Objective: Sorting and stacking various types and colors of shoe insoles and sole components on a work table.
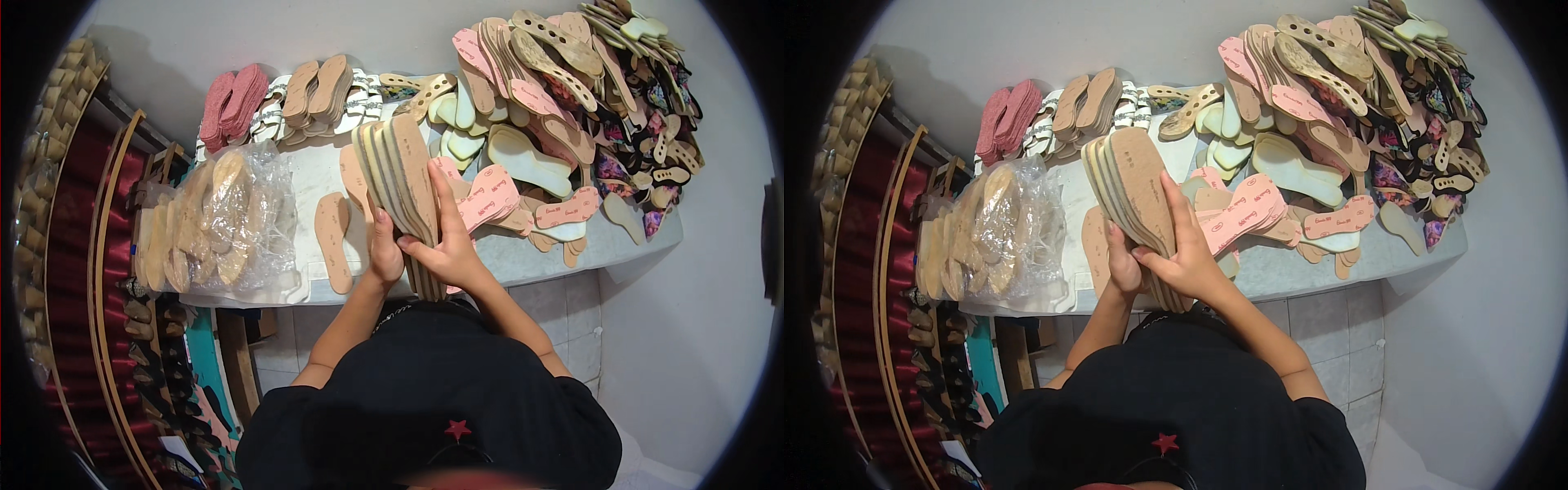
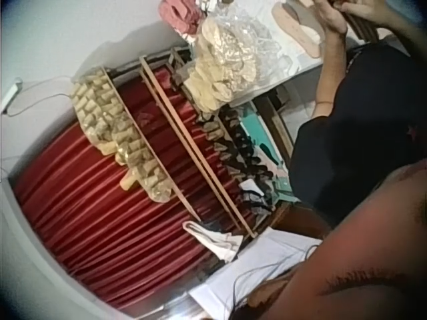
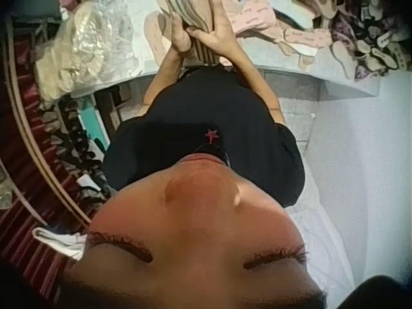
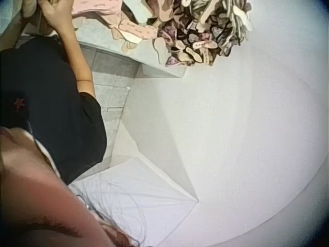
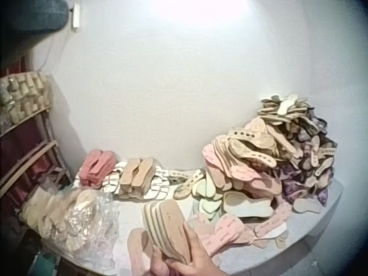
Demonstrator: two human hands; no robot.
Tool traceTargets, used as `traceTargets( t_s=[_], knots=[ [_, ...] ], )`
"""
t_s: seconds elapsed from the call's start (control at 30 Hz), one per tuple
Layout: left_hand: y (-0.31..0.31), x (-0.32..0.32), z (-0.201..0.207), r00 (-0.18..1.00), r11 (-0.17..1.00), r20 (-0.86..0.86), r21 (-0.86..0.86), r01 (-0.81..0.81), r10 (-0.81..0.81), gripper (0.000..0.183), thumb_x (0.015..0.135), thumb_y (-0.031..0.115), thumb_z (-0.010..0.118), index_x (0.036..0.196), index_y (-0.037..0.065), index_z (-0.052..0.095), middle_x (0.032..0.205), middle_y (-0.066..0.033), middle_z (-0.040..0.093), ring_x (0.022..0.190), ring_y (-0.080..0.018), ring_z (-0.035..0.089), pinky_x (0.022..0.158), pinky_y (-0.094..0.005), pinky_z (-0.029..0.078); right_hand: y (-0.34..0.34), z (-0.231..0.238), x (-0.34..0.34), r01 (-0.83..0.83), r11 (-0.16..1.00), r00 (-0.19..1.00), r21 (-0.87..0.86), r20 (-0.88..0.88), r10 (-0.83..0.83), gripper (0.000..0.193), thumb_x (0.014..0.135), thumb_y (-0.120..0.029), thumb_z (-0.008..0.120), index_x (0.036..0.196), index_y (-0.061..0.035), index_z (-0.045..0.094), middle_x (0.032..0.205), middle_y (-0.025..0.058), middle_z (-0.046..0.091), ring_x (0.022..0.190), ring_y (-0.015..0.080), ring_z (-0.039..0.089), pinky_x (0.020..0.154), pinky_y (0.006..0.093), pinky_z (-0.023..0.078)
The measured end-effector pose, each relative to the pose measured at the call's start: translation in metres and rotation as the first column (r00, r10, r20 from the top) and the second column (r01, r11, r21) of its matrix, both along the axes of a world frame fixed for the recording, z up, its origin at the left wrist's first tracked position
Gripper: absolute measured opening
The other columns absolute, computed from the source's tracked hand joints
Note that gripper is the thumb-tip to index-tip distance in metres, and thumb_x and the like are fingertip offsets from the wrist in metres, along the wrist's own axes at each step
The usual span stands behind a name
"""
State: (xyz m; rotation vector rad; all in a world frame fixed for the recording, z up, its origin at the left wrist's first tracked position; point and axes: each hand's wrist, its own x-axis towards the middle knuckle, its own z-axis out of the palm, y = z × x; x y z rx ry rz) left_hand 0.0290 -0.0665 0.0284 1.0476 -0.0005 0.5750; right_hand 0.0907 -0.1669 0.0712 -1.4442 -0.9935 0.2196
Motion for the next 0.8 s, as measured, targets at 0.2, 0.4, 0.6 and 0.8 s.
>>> traceTargets(
  t_s=[0.2, 0.4, 0.6, 0.8],
  knots=[
    [-0.035, 0.019, 0.011, 0.942, 0.964, -0.23, -0.162, 0.209, -0.243, 0.062, 0.089, 0.04, 0.044, 0.133, 0.0, 0.025, 0.129, -0.0114, 0.04, 0.118, -0.0198, 0.04, 0.096, -0.0325, 0.034, -0.041, 0.007, 0.055, -0.143, 0.951, 0.985, -0.275, 0.058, 0.165, 0.106, 0.059, -0.018, 0.073, 0.141, -0.0107, 0.007, 0.123, 0.0272, 0.041, 0.117, 0.0411, 0.04, 0.098, 0.0399, 0.033],
    [-0.049, 0.076, -0.002, 0.931, 0.996, -0.355, 0.066, -0.066, 0.085, 0.058, 0.085, 0.028, 0.056, 0.125, 0.0, 0.026, 0.117, -0.0126, 0.045, 0.103, -0.0215, 0.05, 0.084, -0.031, 0.042, -0.066, -0.007, 0.139, 0.048, 0.764, 0.943, -0.644, 0.281, 0.178, 0.1, 0.054, -0.006, 0.069, 0.139, -0.0167, 0.018, 0.119, 0.0229, 0.048, 0.107, 0.0384, 0.047, 0.088, 0.0413, 0.041],
    [-0.048, 0.115, -0.04, 0.869, 0.957, -0.445, -0.082, -0.28, 0.216, 0.067, 0.078, 0.022, 0.065, 0.121, -0.005, 0.022, 0.112, -0.0205, 0.045, 0.098, -0.023, 0.053, 0.078, -0.0315, 0.049, -0.074, -0.053, 0.183, 0.094, 0.697, 0.903, -0.711, 0.356, 0.241, 0.107, 0.051, -0.006, 0.071, 0.139, -0.0106, 0.011, 0.119, 0.0212, 0.048, 0.106, 0.0376, 0.048, 0.086, 0.0415, 0.043],
    [-0.033, 0.136, -0.081, 0.716, 0.942, -0.612, 0.238, -0.238, 0.336, 0.074, 0.077, 0.021, 0.065, 0.125, -0.009, 0.017, 0.112, -0.024, 0.045, 0.101, -0.0254, 0.051, 0.08, -0.0305, 0.047, -0.078, -0.077, 0.21, 0.084, 0.58, 0.872, -0.81, 0.341, 0.35, 0.11, 0.05, -0.01, 0.074, 0.139, -0.0093, 0.01, 0.12, 0.0201, 0.047, 0.105, 0.0384, 0.049, 0.085, 0.0421, 0.044]
  ],
)
